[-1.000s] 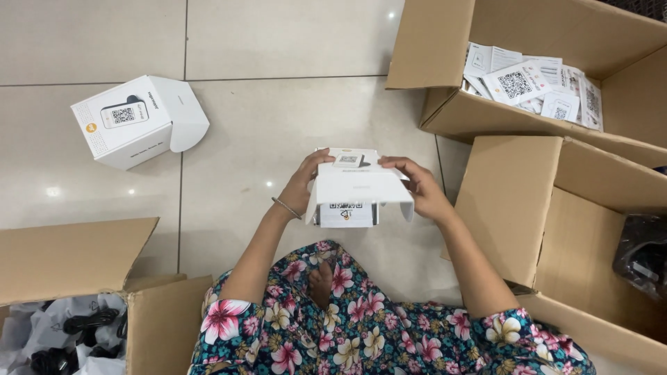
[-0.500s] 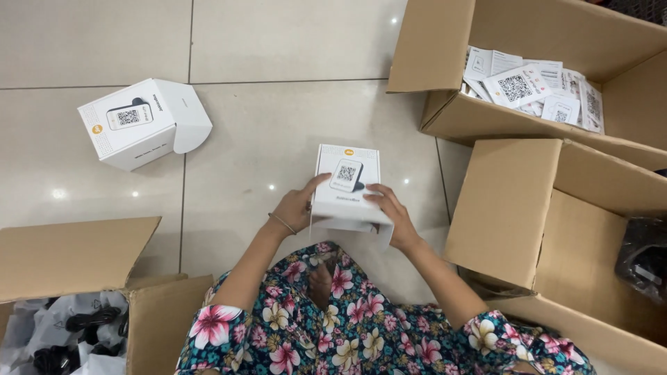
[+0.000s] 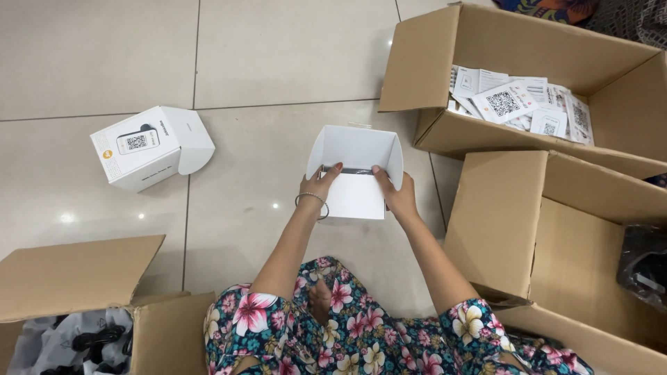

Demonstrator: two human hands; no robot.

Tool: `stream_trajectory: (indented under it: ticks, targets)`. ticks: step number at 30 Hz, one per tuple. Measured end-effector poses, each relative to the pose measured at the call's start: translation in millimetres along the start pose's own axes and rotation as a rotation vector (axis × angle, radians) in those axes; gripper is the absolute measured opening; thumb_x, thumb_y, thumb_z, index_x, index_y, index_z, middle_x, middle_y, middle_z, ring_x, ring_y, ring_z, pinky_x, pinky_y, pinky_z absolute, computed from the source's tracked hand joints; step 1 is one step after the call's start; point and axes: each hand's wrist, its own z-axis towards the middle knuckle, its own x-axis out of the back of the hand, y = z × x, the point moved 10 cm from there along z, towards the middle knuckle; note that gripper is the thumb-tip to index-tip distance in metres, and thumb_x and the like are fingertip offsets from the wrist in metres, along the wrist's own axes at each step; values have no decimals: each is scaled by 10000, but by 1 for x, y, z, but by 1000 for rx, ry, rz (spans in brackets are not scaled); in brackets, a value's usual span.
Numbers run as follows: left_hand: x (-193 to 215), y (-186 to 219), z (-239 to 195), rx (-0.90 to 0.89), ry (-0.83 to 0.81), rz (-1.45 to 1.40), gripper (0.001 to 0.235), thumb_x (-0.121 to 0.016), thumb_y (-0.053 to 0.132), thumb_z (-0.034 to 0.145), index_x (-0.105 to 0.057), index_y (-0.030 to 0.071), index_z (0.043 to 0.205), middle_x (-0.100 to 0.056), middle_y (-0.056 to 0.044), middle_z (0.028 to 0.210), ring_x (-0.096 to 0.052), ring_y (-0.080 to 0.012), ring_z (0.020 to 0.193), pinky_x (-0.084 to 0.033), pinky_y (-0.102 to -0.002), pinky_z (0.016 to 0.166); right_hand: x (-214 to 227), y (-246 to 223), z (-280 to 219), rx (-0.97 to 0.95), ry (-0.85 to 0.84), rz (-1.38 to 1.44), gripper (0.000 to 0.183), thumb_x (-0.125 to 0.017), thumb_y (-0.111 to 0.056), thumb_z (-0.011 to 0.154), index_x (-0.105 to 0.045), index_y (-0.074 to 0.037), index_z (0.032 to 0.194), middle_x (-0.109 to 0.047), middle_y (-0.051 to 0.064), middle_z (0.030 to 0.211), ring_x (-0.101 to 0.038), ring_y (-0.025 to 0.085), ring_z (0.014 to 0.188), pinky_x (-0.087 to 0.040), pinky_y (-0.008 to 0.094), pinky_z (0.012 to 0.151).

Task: The person packs electronic devices and their instruction manuals into small white product boxes and then organizes these boxes and accessories into larger shipping containers.

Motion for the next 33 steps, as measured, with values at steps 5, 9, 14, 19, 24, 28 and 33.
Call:
stream_trajectory:
  ticks: [5,9,14,19,24,28,33]
  targets:
    - [-6,-7,16,-156,-116,-195,1053,-800,551,739,-370,-26,1509,-535,-278,1448,-565,-350,1323,-476,-431,1090,9,-19,7,115,-22,-48,471,-731,-366,903,-648,30,1143,-692,103,849,-660,165,670,-525,311,553]
    - [27,44,-22,-187,-227,-332,1049,-710,511,765,-188,213,1624,-375,-93,1608,-383,-277,1449,-270,-561,1027,39,-71,-1,314,-268,114,703,-786,-269,820,-492,-43,1418,-633,94,1211,-608,153,1034,-518,320,861]
    - [-4,81,-45,-343,-431,-413,984,-286,830,873,-159,219,1634,-194,-151,1680,-153,-310,1555,-165,-508,1240,27,-98,-14,280,-405,85,481,-642,-251,986,-572,-102,1438,-632,26,1186,-588,117,979,-531,296,851]
    - [2,65,-47,-372,-273,-78,915,-270,800,887,-399,177,1544,-391,-155,1594,-282,-290,1497,-251,-432,1186,23,-93,-26,228,-319,-86,403,-616,-234,1015,-610,-111,1398,-639,35,948,-592,111,782,-564,278,701]
    - [16,71,-31,-575,-373,31,568,-455,520,1062,-499,115,1458,-629,-107,1281,-556,-228,1196,-429,-332,1087,24,-94,-24,164,-344,5,340,-587,-233,1024,-635,-93,1329,-638,16,926,-589,96,701,-556,270,656]
    - [8,71,-42,-568,-474,85,493,-505,422,1049,-525,124,1441,-638,-75,1254,-566,-203,1218,-418,-326,1098,28,-96,-25,156,-336,-106,327,-618,-217,1003,-660,-94,1303,-650,40,901,-616,104,695,-551,277,655]
    - [15,58,-72,-629,-463,-35,431,-532,361,1028,-503,195,1425,-527,-14,1486,-483,-234,1403,-387,-385,1173,26,-91,-50,342,-236,-257,314,-697,-185,945,-706,-98,1247,-725,142,1089,-701,178,881,-586,311,707]
